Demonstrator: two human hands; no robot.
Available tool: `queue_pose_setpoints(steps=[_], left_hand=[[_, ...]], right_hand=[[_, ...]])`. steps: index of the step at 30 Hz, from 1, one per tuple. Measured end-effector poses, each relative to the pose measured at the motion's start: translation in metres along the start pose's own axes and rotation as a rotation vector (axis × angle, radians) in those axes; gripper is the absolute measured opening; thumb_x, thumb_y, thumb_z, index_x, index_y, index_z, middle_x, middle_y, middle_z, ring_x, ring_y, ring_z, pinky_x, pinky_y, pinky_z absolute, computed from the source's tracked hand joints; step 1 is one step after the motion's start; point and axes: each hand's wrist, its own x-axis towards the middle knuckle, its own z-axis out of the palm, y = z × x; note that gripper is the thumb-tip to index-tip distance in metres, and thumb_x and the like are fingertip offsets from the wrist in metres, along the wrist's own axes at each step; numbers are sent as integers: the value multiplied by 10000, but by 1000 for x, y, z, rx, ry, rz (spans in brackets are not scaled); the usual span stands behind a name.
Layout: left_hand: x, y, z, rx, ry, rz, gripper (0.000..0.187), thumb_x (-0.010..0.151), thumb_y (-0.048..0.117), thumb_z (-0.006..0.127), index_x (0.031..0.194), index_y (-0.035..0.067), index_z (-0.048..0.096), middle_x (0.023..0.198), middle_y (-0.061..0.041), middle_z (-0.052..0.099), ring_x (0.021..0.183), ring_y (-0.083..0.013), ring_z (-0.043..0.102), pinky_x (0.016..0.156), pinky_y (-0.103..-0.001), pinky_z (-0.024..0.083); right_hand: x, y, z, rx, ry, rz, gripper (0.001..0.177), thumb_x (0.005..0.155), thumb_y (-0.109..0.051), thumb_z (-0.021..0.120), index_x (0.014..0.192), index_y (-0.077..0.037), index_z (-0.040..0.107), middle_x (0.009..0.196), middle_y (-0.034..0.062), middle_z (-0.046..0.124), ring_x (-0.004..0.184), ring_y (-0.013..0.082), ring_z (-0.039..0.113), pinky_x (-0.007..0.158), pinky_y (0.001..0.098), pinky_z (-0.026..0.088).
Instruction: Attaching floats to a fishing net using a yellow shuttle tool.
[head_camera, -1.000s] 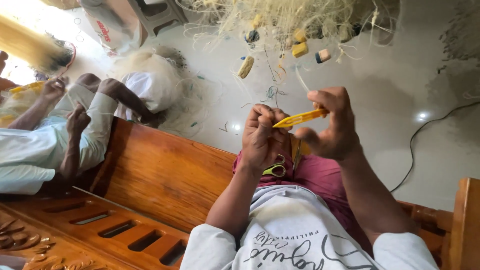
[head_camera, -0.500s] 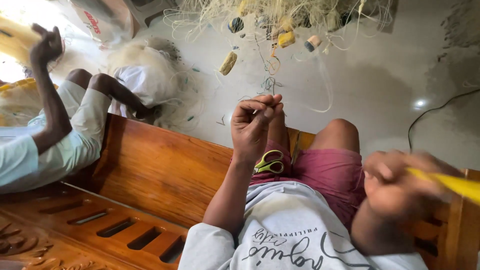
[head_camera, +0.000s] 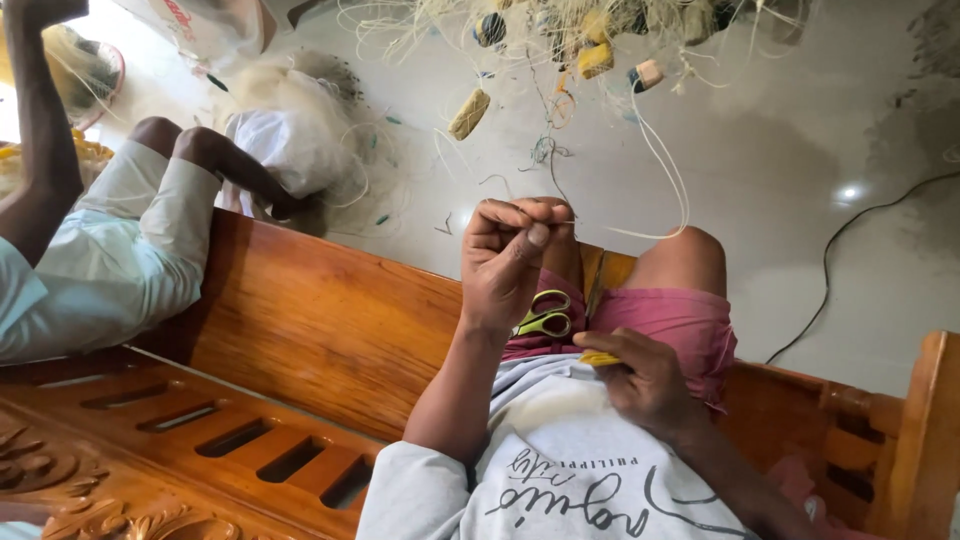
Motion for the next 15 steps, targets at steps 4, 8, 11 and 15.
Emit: queue_pose_setpoints(steps=[4, 8, 11, 15], left_hand=[[-4, 0, -3, -16, -49, -16, 158, 926, -150, 587, 1009, -48, 500, 1059, -254, 634, 1091, -403, 668, 917, -476, 595], [-10, -7, -15, -11, -67, -20, 153, 936, -129, 580, 1030, -49, 490, 1070, -267, 631, 1105, -405, 663, 938, -483, 585], [-12, -11, -22, 6, -73, -10, 161, 925, -127, 599, 1018, -63, 485, 1046, -285, 629, 1087, -410, 670, 931, -486, 584], [-11, -12, -23, 73, -94, 36, 154, 930, -121, 599, 1009, -59, 482, 1001, -258, 637, 1043, -376, 693, 905, -444, 592]], right_hand=[[8, -3, 5, 44, -66, -116, 212, 826, -16, 699, 1016, -58, 781, 669, 69, 629, 527, 193, 627, 486, 295, 514], [10, -8, 9, 69, -152, -154, 221, 827, -21, 692, 1025, -61, 779, 621, 67, 586, 486, 212, 606, 451, 304, 498], [20, -22, 13, 133, -166, -153, 199, 831, -18, 691, 1004, -64, 779, 607, 55, 559, 467, 191, 578, 435, 277, 477], [22, -25, 6, 167, -234, -152, 192, 835, -23, 696, 1001, -60, 785, 579, 65, 553, 448, 200, 601, 432, 283, 479]])
